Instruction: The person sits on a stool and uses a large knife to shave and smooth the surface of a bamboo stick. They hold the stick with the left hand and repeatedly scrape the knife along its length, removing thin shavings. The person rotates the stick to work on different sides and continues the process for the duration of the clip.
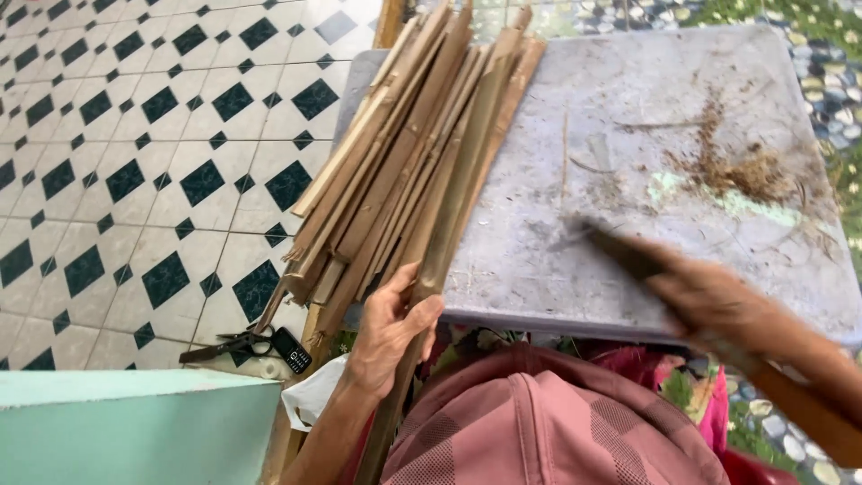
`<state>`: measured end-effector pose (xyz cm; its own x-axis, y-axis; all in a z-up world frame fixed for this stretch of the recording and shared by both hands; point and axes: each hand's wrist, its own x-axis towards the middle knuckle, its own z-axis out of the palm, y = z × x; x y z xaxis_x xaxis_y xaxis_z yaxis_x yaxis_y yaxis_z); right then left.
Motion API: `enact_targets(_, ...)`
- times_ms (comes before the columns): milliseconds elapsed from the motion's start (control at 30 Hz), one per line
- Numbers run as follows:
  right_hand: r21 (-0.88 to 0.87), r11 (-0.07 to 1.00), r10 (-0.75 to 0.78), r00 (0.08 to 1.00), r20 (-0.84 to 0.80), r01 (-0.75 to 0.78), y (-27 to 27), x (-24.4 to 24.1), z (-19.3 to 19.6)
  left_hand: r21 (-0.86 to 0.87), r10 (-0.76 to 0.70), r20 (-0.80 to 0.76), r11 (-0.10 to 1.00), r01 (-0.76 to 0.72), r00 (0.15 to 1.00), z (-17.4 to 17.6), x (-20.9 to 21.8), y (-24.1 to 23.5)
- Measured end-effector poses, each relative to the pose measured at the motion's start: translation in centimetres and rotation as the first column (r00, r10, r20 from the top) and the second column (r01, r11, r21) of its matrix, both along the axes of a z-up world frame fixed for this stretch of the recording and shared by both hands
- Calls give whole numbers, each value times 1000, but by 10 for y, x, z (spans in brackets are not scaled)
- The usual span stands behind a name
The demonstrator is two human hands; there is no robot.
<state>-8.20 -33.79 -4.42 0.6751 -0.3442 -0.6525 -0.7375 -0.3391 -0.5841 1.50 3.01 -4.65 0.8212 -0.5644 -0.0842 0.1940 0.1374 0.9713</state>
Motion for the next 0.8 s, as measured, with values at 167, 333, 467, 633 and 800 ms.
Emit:
enact_targets(167,-56,971,-192,896,401,233,7,-4,58,-167,21,87,986,-7,996,36,21,-23)
enact_targets(333,236,970,-212,657,724,53,76,-37,95,-500,331,362,858,-119,871,98,47,-43)
enact_targets(467,636,768,-446,651,614,-73,67,-49,46,-576,243,359,817,9,901,88,52,-51)
enact_targets(633,818,521,-419,762,493,-242,107,-30,73,-823,88,139,564,66,986,76,30,-71)
enact_targets(800,920,333,-560,741,371,-208,106,-23,49,-832,7,39,554,29,999,67,16,-76)
